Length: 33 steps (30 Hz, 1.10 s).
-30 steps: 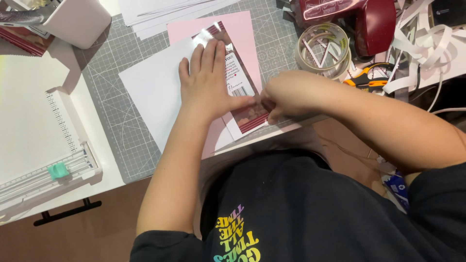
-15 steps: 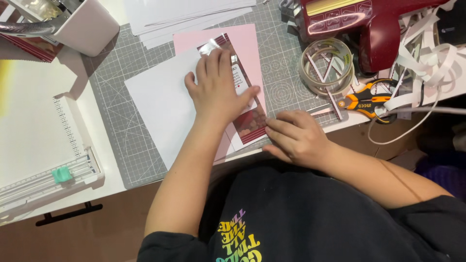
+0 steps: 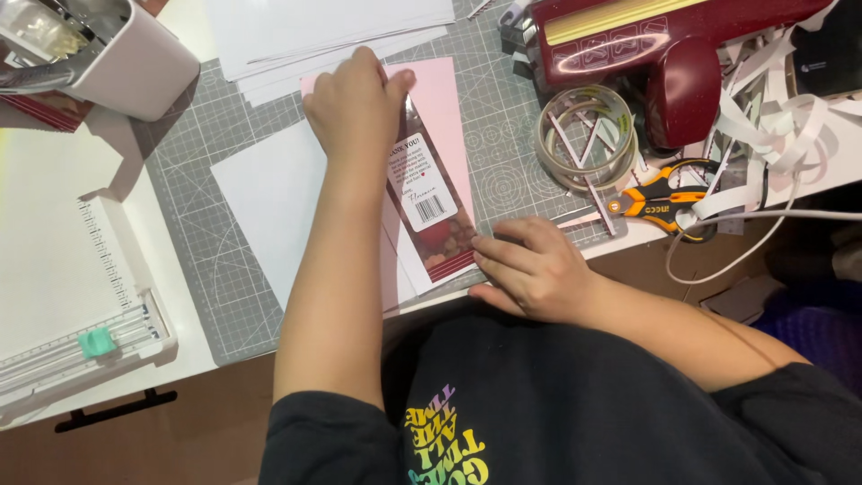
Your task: The person assembles a card by placing a printed insert onto a pink cardstock base, then covering it with a clear plastic sheet. They smooth the layers to remove air bubbles and repeat the process for multiple cards.
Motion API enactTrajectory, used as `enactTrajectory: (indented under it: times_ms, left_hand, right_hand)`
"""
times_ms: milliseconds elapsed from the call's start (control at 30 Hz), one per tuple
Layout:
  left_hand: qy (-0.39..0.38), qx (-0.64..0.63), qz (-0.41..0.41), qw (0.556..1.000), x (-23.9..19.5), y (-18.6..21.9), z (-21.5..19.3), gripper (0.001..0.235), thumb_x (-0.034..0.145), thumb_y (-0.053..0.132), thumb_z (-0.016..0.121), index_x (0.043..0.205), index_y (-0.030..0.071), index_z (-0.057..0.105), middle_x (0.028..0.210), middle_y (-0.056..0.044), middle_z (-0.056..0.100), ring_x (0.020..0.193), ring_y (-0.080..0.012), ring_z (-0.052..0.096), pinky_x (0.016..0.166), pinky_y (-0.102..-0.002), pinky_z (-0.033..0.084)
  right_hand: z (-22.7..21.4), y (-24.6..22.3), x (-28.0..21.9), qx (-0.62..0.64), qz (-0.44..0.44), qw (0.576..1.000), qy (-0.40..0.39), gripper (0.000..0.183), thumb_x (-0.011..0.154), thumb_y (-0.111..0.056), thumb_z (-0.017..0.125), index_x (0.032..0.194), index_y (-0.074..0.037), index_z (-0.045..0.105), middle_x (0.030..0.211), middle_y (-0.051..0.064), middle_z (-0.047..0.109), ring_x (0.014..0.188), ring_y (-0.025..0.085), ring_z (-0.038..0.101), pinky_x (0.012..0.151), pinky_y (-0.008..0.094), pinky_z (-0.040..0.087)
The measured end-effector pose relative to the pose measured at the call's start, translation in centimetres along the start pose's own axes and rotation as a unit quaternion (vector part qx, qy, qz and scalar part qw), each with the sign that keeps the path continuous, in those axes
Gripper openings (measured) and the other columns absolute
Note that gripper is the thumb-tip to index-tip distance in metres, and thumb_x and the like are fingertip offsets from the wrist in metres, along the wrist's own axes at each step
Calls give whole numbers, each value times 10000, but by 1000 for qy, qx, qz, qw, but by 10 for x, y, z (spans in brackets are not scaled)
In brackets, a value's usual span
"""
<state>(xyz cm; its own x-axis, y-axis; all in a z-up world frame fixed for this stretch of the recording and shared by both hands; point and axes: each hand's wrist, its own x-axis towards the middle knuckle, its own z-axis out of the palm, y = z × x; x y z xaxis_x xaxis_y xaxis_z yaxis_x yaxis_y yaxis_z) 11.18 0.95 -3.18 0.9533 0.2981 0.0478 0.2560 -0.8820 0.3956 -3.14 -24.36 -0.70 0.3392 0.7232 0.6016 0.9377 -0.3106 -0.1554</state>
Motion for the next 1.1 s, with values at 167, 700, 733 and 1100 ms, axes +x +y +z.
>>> enactTrajectory:
  times_ms: [167,700,733,1100]
  left_hand:
    - [-4,77,-12,997,12,2,3,395,1004,552,610,902,175,661,745,-32,731,774,-371,679,817,-513,442]
    - [151,69,179,970,-69,-20,12,397,939,207,560,1327,143,614,1198,-85,635,995,-346,590,759,-476,478]
    - [177,74,184,964,-72,-20,13,390,920,185,584,1304,137,628,1227,-77,632,1013,-320,598,771,-458,486]
    - [173,44,159,971,-77,-20,14,415,940,193,574,1352,157,616,1261,-25,596,1100,-288,572,864,-458,484]
  right_hand:
    - [-1,-2,4,14,26,999,-14,363,959,-373,728,991,-11,720,1097,109,741,935,358,661,730,455,531]
    - [73,89,117,-160,312,914,-204,392,988,-251,484,1349,-244,635,1088,186,554,965,447,501,732,563,490]
    - [81,97,115,-208,272,926,-160,359,956,-310,569,1298,-272,671,1019,154,554,903,425,502,672,533,464]
    - [64,85,110,-359,6,933,10,186,937,-177,695,1096,-221,781,971,64,583,756,278,491,598,380,373]
